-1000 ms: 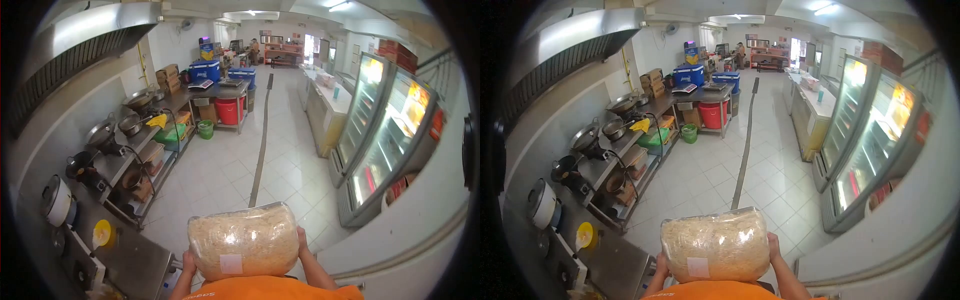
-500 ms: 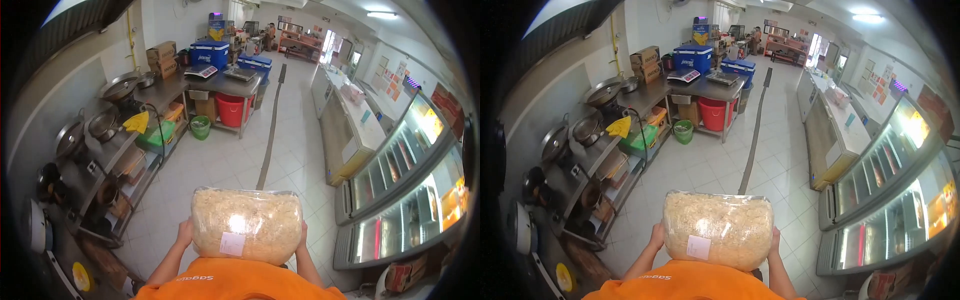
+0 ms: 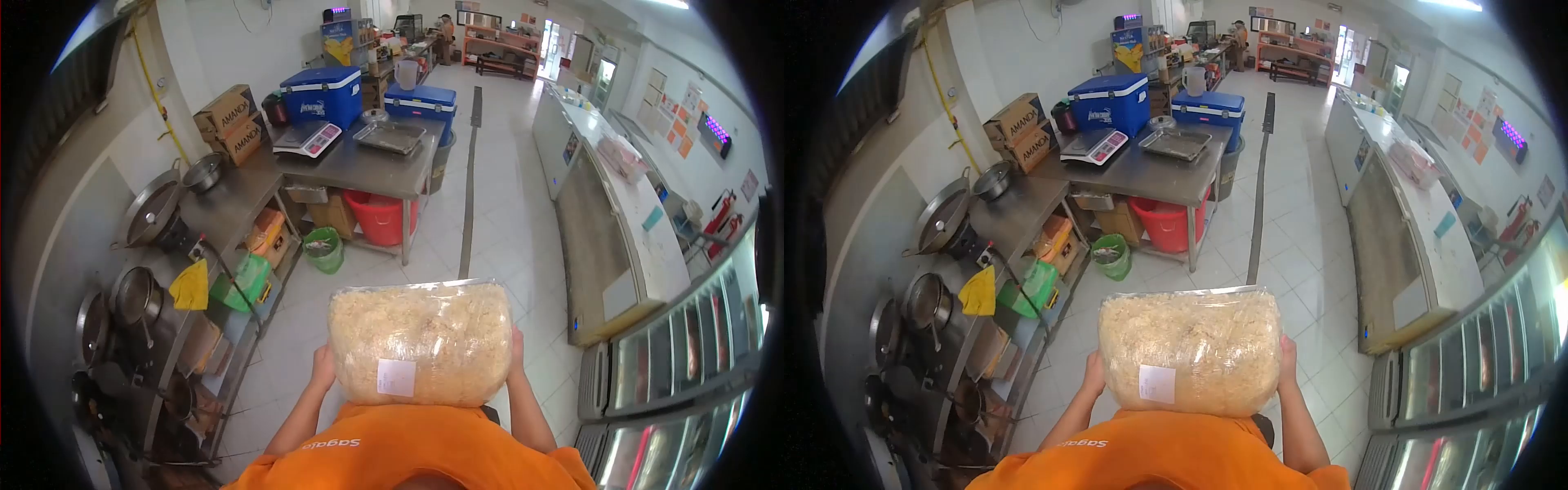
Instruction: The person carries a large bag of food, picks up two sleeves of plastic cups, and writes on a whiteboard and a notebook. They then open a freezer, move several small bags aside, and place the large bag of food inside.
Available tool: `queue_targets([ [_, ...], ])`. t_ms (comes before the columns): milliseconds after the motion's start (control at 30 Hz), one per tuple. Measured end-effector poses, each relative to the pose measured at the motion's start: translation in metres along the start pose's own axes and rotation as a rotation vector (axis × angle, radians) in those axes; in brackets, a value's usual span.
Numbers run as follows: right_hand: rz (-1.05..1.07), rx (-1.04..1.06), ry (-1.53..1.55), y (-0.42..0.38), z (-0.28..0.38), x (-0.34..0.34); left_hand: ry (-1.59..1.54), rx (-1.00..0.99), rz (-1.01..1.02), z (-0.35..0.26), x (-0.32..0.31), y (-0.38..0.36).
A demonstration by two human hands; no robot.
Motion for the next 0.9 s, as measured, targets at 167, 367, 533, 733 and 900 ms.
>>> queue_targets([
  [167, -0.016, -0.063, 0.010, 0.160, -0.065, -0.011, -0.026, 0.052, 0.005, -0.042, -0.031, 0.138],
  [367, -0.133, -0.171, 0.068, 0.333, -0.125, -0.074, 0.279, -0.023, -0.034, -0.102, -0.059, 0.351],
  [533, -0.223, -0.273, 0.087, 0.475, -0.209, -0.124, 0.814, -0.422, -0.007, -0.140, -0.066, 0.544],
  [733, -0.216, -0.193, -0.391, 0.581, -0.284, -0.163, 0.434, -0.066, 0.206, -0.114, -0.056, 0.759],
  [900, -0.222, -0.356, -0.741, 0.634, -0.314, -0.180, 0.165, 0.283, 0.233, -0.170, -0.071, 0.830],
])
Point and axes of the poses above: each hand's wrist, its own y-axis towards the middle knuckle, its own x-axis out of the back of the hand, z = x × y, the point moved 5 cm from there along y, towards the middle knuckle, and after that the axes turned 9 degrees about x, right-handed, at the moved point
